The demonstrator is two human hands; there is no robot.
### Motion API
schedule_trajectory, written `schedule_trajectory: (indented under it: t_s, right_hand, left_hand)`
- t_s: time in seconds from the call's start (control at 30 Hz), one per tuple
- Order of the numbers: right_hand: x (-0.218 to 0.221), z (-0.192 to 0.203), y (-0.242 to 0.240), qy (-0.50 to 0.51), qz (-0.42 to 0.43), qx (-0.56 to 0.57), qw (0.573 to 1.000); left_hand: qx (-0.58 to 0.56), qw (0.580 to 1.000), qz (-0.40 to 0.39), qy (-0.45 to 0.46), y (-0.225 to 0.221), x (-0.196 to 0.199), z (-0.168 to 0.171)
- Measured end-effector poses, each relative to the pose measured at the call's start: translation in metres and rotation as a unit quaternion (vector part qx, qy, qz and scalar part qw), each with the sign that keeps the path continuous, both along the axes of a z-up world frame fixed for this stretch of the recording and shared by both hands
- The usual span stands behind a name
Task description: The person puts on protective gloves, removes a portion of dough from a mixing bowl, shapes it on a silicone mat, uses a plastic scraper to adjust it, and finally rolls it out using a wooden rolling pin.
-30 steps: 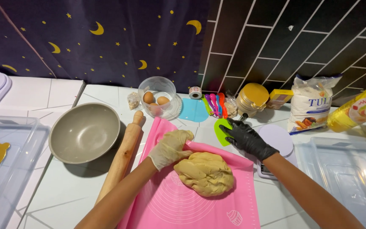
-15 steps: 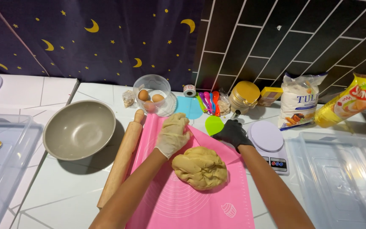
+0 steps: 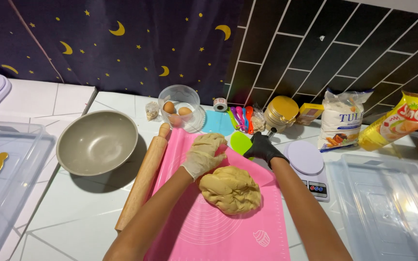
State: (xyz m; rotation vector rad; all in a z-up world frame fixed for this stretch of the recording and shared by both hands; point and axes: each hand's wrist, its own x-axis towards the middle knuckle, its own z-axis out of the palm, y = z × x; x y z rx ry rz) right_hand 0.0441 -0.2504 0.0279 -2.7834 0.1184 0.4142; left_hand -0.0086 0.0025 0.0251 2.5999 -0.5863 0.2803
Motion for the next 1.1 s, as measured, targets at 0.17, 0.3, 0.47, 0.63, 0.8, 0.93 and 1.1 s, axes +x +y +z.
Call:
schedule_trajectory:
  t_s: [0.17,0.3,0.47,0.63,0.8,0.93,1.1]
  right_hand:
    - [-0.019,0.012,0.011,-0.078,0.074,0.153,0.982]
    - [-0.016,-0.007,-0.013,-0.128,0.059,0.163,0.977]
    - [0.004,-0.023,-0.015,-0.057,-0.082,0.113,0.989]
    - [0.003,-0.001,-0.009,-0.034,-0.046,0.11,0.992]
    - [0.005,0.0,-0.003,-0.033,-0.008,0.085,0.996]
    - [0.011,-0.006,-0.01,-0.036,-0.003,0.061,0.997]
    - [0.0,0.013,0.004,-0.022,0.005,0.04,0.999]
  left_hand:
    - [0.148,0.969,-0.142,0.141,-0.015,-0.011,0.063]
    - [0.133,0.971,-0.147,0.133,-0.012,-0.007,0.057]
    - [0.187,0.966,-0.159,0.076,-0.01,-0.012,0.055]
    - [0.183,0.968,-0.166,0.047,-0.015,0.002,0.017]
    - [0.19,0.966,-0.17,0.042,-0.015,0.001,0.019]
    - [0.185,0.968,-0.166,0.044,-0.015,0.001,0.019]
    - [0.188,0.968,-0.163,0.044,-0.015,0.003,0.01]
